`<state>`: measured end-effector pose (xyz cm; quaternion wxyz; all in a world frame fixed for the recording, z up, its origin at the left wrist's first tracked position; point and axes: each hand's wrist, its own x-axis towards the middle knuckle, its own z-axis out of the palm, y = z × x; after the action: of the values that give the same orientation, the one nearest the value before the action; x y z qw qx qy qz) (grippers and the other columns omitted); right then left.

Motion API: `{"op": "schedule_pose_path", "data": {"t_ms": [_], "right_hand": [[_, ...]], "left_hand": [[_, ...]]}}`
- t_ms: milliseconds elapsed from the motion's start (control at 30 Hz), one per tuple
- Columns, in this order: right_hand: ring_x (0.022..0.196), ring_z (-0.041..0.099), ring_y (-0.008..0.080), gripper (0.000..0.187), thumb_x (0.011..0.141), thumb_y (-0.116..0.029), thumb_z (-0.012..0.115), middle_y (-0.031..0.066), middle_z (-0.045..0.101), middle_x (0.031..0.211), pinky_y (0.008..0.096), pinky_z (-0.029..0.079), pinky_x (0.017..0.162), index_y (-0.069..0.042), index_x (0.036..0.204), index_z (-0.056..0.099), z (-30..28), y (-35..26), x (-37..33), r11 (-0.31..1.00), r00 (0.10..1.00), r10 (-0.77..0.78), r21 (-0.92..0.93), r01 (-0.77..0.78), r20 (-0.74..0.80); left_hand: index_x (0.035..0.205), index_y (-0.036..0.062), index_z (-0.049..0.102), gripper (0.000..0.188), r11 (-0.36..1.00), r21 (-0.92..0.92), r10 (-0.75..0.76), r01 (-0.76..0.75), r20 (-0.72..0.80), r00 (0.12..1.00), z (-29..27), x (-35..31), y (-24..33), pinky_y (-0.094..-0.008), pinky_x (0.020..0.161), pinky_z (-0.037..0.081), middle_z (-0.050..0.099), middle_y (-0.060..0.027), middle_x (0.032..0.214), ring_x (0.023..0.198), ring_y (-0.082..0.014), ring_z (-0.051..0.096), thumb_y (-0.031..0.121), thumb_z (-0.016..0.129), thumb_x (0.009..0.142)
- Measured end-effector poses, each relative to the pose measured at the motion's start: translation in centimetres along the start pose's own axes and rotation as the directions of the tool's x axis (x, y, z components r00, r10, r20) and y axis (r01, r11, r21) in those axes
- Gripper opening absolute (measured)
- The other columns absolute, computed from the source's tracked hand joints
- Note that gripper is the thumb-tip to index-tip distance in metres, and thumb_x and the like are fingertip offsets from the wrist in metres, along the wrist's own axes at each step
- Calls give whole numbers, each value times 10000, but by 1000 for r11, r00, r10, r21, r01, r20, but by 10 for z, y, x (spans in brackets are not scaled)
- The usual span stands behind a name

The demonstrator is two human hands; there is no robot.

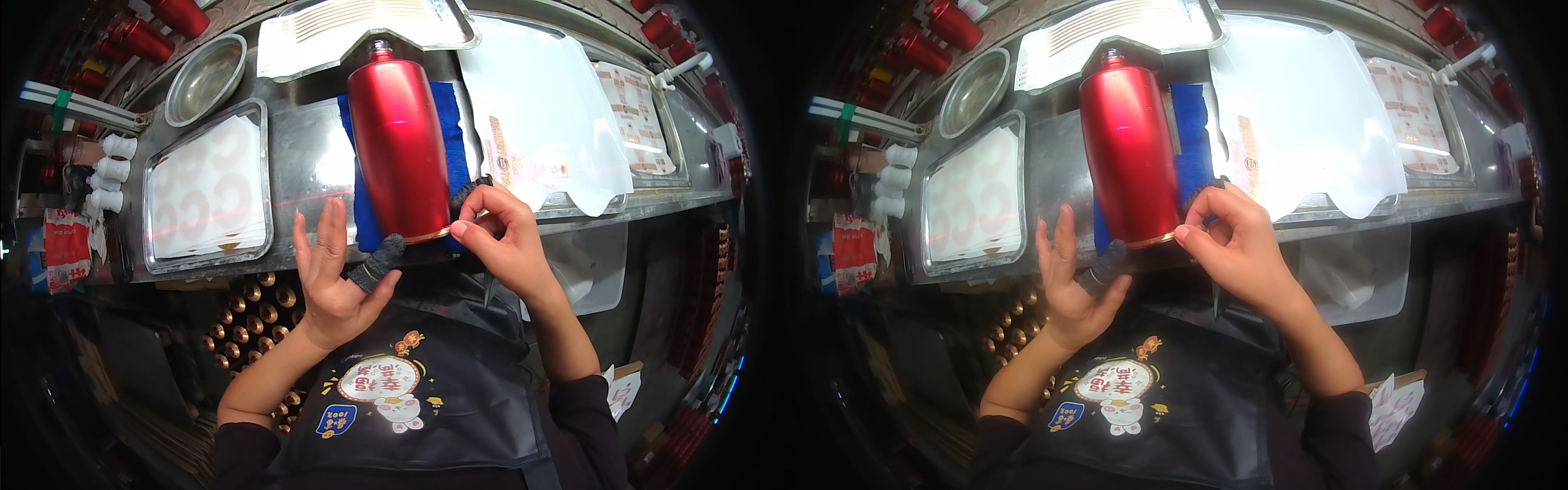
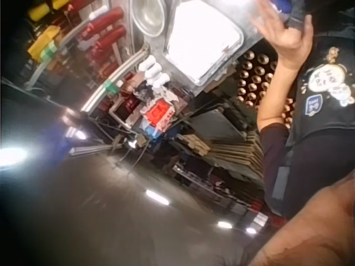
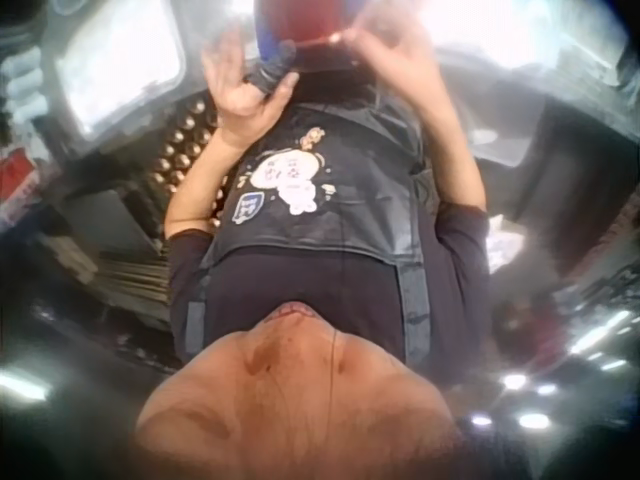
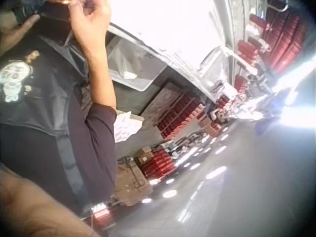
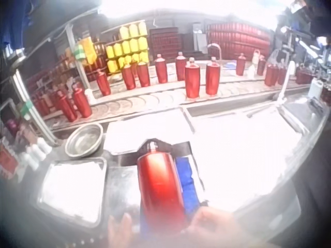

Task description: The person wipes a red bottle with a blue cloth, then applies a printed label to its surface. They peel backing from a label sheet, smooth the label onto the bottle, and later apply a gold ring-shaped sticker to the bottle's neck.

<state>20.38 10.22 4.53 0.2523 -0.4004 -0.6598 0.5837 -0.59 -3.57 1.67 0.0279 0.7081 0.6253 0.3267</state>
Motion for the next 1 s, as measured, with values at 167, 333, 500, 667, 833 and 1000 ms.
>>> {"op": "schedule_pose_path", "data": {"t_ms": [167, 333, 500, 667, 833, 1000], "right_hand": [[595, 461, 27, 141, 839, -72, 734, 18, 522, 851, 205, 351, 537, -9, 811, 611, 0, 3, -1, 999, 1000, -2, 34, 2, -9], [630, 408, -4, 154, 845, -67, 739, -28, 479, 858, 183, 306, 551, -25, 797, 599, -2, 3, -1, 1000, 1000, -10, 24, 9, 15], [586, 467, 43, 117, 836, -52, 722, 33, 545, 849, 212, 348, 526, -3, 809, 619, -2, 3, 2, 998, 998, -55, -23, 55, 17], [627, 480, 86, 85, 834, -68, 707, 48, 540, 838, 246, 364, 550, -9, 835, 647, -6, 5, 2, 1000, 998, -21, -14, 22, 64], [617, 411, 50, 102, 798, -108, 760, -15, 471, 822, 219, 315, 549, -59, 800, 671, -8, 3, 3, 991, 990, -103, -80, 111, 100], [609, 406, 56, 101, 783, -108, 764, -17, 460, 789, 227, 311, 551, -65, 783, 673, -10, -13, -1, 987, 989, -120, -96, 128, 89]], "left_hand": [[1062, 115, 775, 344, 990, 83, 114, -117, 40, 993, -8, 17, 2, -682, 1112, 210, 326, -320, 1556, 1367, -498, 437, 209, 812, 733], [1125, 203, 771, 408, 972, 153, 163, -178, 109, 981, -13, 32, 8, -648, 1120, 214, 304, -292, 1578, 1344, -437, 480, 146, 793, 721], [1075, 195, 777, 377, 955, 192, 210, -226, 99, 973, -10, 48, 18, -667, 1107, 238, 422, -268, 1517, 1349, -458, 474, 149, 783, 701], [1028, 145, 781, 291, 946, 233, 235, -225, -14, 972, 12, 62, 17, -693, 1090, 273, 553, -241, 1421, 1357, -476, 470, 170, 744, 741], [1289, -38, 619, 650, 991, -128, 9, -26, -130, 991, 16, 47, 3, -648, 1106, 308, 544, -232, 1433, 1345, -396, 513, 89, 861, 700], [1253, -47, 635, 565, 979, -193, -80, 66, -63, 995, 9, 14, -2, -653, 1111, 290, 495, -255, 1468, 1345, -406, 510, 132, 845, 759]]}}
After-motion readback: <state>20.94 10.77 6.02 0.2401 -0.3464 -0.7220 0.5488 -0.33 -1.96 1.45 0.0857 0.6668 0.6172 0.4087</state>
